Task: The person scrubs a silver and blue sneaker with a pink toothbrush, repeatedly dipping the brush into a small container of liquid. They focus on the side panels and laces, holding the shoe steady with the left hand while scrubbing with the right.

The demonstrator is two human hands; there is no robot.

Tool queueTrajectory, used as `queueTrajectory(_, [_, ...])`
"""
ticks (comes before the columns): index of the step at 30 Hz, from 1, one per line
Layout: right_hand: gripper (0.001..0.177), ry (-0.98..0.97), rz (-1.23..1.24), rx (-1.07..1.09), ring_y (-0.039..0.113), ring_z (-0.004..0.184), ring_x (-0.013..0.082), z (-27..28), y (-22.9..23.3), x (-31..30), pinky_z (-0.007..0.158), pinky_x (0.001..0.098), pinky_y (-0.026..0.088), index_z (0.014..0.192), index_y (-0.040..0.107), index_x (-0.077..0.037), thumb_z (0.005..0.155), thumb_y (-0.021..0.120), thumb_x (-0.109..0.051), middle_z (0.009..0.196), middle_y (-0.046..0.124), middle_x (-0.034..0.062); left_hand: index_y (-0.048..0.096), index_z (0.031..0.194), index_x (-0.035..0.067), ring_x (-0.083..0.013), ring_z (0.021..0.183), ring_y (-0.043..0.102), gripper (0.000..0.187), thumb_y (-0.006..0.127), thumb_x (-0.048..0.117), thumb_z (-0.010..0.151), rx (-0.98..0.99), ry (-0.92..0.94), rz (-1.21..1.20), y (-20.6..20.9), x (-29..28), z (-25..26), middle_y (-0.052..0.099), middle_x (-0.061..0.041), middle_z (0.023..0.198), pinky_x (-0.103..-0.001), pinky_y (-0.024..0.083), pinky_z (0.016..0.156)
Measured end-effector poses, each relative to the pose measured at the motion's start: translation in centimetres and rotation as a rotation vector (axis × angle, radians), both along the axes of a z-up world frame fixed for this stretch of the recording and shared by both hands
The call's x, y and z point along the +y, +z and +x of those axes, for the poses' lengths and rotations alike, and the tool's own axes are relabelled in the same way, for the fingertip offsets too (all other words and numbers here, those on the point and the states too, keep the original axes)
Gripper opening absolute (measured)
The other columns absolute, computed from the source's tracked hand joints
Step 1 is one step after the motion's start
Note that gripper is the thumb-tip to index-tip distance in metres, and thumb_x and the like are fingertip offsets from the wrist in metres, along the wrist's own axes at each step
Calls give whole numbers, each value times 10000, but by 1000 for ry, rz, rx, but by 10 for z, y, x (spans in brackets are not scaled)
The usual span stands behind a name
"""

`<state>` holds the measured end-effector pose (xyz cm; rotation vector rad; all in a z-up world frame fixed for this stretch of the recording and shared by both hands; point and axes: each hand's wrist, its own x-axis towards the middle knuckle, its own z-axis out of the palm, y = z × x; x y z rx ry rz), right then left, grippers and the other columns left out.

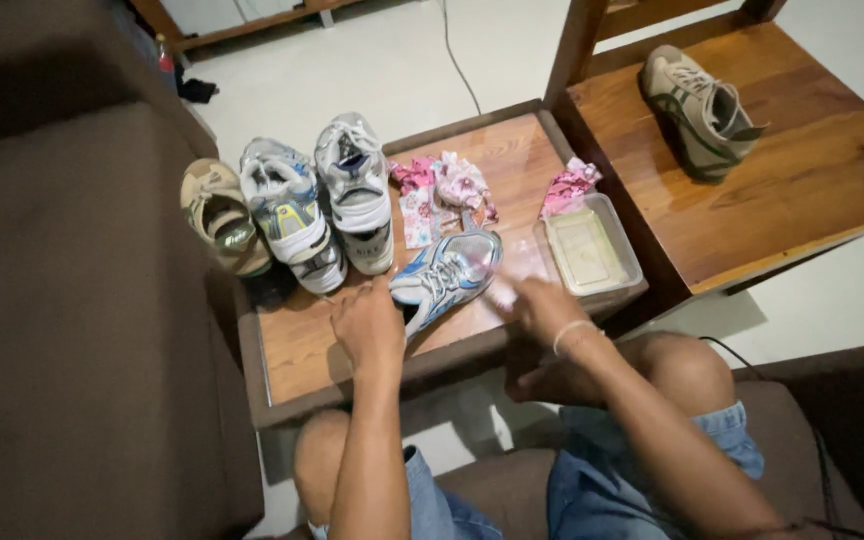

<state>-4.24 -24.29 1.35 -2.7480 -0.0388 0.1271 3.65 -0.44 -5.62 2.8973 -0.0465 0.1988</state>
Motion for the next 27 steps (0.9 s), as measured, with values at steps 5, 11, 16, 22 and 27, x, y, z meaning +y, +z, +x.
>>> queueTrajectory(5, [539,2,139,-135,724,985,339,6,-29,-18,915,466,592,1435,579,-181,913,554,-47,984,749,138,652,1209,209,-317,1071,663,393,677,95,834,-12,-51,13,5,1,1,727,-87,1048,-500,427,987])
queueTrajectory(11, [623,50,112,-170,709,1000,327,4,-76,-27,925,458,578,1540,452,-256,944,545,-99,988,729,126,608,1420,292,-275,1087,657,592,648,52,880,-270,-193,21,10,-1,-4,707,-66,1142,-464,423,944])
queueTrajectory(16, [425,13,160,-166,722,964,309,8,-100,-24,898,431,586,1350,635,-164,935,572,-100,950,729,110,661,1375,259,-274,1162,637,518,633,37,907,-477,-292,-9,7,1,-6,712,-84,1149,-466,432,935])
queueTrajectory(22, [493,28,172,-129,727,975,226,11,-116,-16,916,365,587,1376,611,-266,910,577,-108,965,725,7,639,1369,293,-268,1311,519,528,655,67,893,-434,-447,38,7,3,-2,631,-36,1354,-499,381,999])
queueTrajectory(27, [484,-32,251,-195,712,1020,358,7,-74,-15,931,482,573,1396,607,-100,918,581,-30,1035,742,180,567,1436,407,-252,1337,497,726,703,55,816,-117,-407,30,4,9,0,610,13,1389,-509,410,986])
